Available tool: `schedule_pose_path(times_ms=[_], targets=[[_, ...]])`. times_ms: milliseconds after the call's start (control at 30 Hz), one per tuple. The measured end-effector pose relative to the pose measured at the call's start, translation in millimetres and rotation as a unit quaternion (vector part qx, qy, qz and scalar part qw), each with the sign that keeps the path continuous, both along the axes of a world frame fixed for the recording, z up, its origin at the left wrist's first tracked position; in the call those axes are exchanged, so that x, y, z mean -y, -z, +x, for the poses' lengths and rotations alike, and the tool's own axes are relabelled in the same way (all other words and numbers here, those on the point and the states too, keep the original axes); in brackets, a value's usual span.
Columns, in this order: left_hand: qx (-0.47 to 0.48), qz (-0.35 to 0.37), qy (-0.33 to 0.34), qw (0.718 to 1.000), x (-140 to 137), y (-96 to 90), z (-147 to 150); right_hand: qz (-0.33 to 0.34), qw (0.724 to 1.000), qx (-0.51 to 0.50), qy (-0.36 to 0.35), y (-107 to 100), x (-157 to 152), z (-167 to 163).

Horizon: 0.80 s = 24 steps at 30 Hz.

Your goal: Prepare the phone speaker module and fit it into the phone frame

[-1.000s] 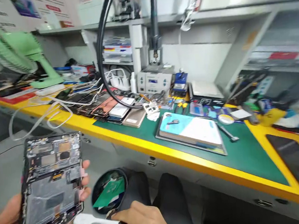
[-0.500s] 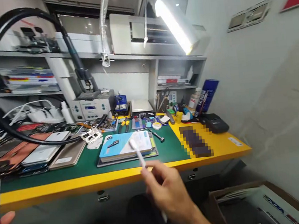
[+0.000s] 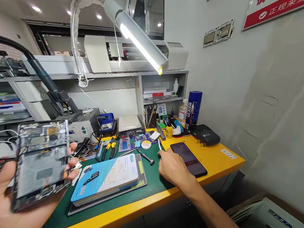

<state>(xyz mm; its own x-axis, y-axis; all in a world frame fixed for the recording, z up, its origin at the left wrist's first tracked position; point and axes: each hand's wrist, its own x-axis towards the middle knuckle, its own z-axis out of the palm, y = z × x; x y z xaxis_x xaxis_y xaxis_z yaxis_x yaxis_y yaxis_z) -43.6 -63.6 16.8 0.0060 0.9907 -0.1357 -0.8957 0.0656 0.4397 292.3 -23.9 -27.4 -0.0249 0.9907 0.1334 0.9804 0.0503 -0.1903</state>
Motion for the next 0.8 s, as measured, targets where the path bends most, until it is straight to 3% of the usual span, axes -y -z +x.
schedule_pose_path(times_ms=[33,133,333,433,533,667,800], targets=[[-0.040,0.093,-0.013,0.995,-9,-12.0,12,-0.005,1.000,0.010,-0.013,-5,0,0],[-0.091,0.180,0.052,0.978,-37,-32.4,38,-0.006,0.997,0.037,-0.066,-24,-10,-6],[-0.102,0.198,0.073,0.972,-75,-24.6,40,-0.065,0.964,0.084,-0.243,-52,-85,-66],[-0.097,0.192,0.072,0.974,-75,-17.1,31,-0.135,0.942,0.112,-0.287,-54,-119,-94],[-0.085,0.189,0.069,0.976,-73,-13.2,25,-0.168,0.929,0.131,-0.304,-52,-131,-104],[-0.067,0.198,0.067,0.976,-74,-12.7,22,-0.130,0.941,0.105,-0.294,-51,-126,-91],[-0.056,0.208,0.065,0.974,-71,-13.1,23,-0.024,0.967,-0.030,-0.252,-58,-114,-66]])
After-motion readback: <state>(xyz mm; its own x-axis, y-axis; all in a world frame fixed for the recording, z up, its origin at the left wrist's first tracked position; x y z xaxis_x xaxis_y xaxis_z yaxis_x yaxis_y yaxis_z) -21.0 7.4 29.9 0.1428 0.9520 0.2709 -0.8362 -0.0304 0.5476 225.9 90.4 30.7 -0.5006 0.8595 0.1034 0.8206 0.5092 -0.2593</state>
